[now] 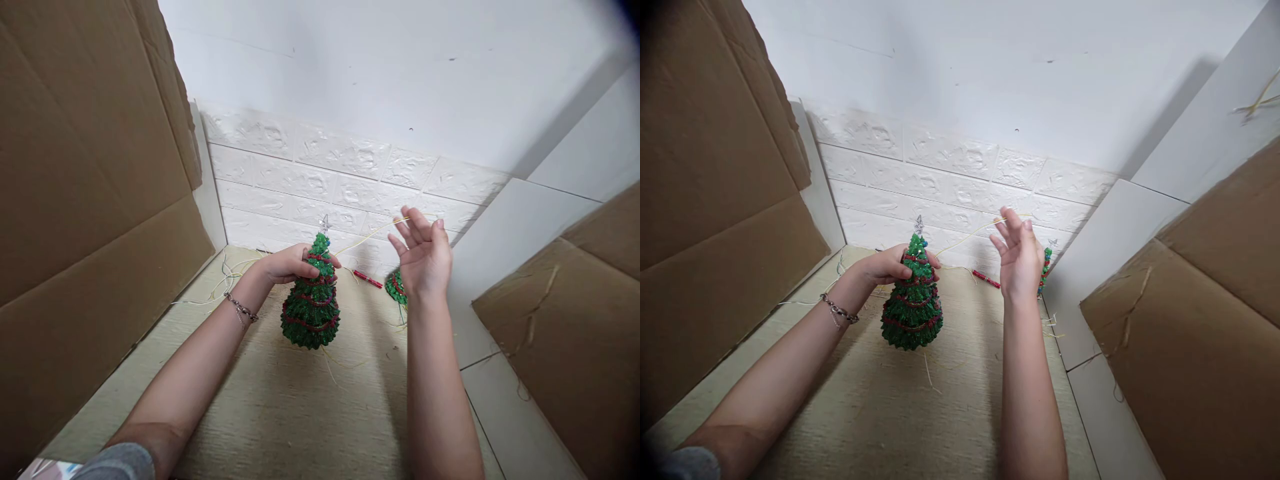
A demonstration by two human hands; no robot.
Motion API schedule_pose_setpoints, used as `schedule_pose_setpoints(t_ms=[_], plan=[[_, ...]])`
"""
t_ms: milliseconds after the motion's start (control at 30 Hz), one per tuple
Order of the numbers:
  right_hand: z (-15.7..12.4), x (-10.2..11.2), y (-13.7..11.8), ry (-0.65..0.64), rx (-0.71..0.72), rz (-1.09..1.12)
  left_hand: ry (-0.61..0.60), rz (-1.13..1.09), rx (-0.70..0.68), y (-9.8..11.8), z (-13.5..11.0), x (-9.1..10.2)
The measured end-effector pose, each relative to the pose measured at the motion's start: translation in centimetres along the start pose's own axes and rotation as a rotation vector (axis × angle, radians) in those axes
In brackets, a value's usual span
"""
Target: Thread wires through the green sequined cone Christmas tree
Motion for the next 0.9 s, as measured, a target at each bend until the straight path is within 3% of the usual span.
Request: schedule_pose_setpoints(t_ms=[200,333,500,600,767,900], plan=[[0.9,2.1,-1.0,0.076,0.195,-0.013,-0.028,0.108,-0.01,-0.3,0.2,0.2],[0.9,2.2,-1.0,0.081,0.197,0.106,-0.02,0.289,0.042,-0.5,0.3,0.4],[0.2,1.6,-2.1,0.095,0.224,0.147,0.114,0.434,-0.021,0.8,0.2,1.3],[-0.1,0.6,-2.6,0.002,0.194,0.022,0.223,0.337,-0.058,1.1,-0.2,2.6],[-1.3,-2.5,-1.0,-0.256,0.003,-0.288,0.33,0.06,-0.117,1.2,-1.3,4.8],[-2.9,-5.0,0.2,-0.396,0.016,-0.58,0.382,-0.032,-0.189,1.6,-1.9,5.7]])
Point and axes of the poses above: each hand's wrist, its own z-axis towards the middle knuckle, its own x-axis out of the back of the hand, y = z × x, the point moved 7 cm from there along z, towards the middle knuckle, and after that the axes turned 6 degrees about z, right-handed, at the moved point
